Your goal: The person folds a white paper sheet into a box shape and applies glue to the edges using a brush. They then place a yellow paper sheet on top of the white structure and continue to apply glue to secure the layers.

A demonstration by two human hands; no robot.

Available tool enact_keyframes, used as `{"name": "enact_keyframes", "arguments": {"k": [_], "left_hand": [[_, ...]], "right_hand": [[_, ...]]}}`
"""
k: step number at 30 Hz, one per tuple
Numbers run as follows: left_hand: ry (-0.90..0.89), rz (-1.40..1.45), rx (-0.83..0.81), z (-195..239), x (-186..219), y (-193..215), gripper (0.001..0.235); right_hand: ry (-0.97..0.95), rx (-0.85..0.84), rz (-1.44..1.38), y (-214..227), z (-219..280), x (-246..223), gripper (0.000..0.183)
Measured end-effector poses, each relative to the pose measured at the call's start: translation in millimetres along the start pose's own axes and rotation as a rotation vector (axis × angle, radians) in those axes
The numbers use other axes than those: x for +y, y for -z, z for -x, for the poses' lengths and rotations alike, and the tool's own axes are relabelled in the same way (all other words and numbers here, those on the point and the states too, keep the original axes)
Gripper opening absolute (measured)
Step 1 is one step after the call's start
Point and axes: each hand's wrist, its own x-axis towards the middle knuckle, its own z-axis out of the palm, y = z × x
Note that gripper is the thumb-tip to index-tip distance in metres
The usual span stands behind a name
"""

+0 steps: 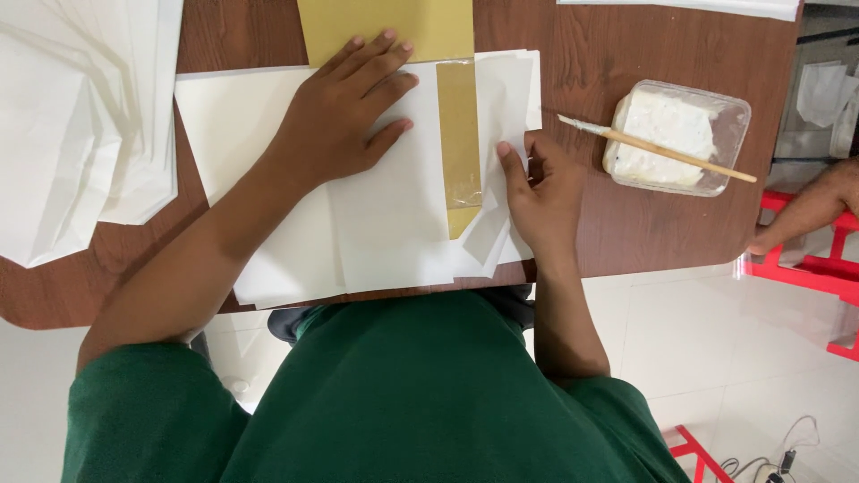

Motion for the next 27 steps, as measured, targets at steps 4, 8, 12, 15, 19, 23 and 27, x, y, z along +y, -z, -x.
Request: {"name": "enact_keyframes", "arguments": {"k": [4,8,12,15,19,23,27], "left_hand": [[-0.021,0.0,0.022,-0.5,0.7,2.2,0.027],[-0.031,-0.042,0.053,1.5,1.3,-1.7,0.028],[-0.005,-0.058,0.045,2.2,1.9,-3.0,0.028],[0.017,-0.069,0.034,2.0,3.2,-4.1,0.031],[0.03,-0.067,0.022,3.1,2.5,-1.8,0.031],[0.005,-0.078,0.035,2.9,2.7,-2.6,0.031],[0.003,-0.085,0.016,3.7,1.9,-3.4,0.032]], "right_hand": [[0.023,0.056,0.001,-2.6,0.5,1.8,0.023],[0.073,0.063,0.004,-2.5,-0.8,1.6,0.023],[0.05,0.012,0.027,6.4,-3.1,-6.4,0.029],[0.001,-0.056,0.053,12.0,-4.3,-5.4,0.033],[-0.038,-0.066,0.049,11.4,-5.0,-1.3,0.028],[-0.008,-0.044,0.024,10.4,-3.8,0.4,0.033],[0.053,-0.053,-0.024,11.4,-6.5,-4.3,0.026]]}}
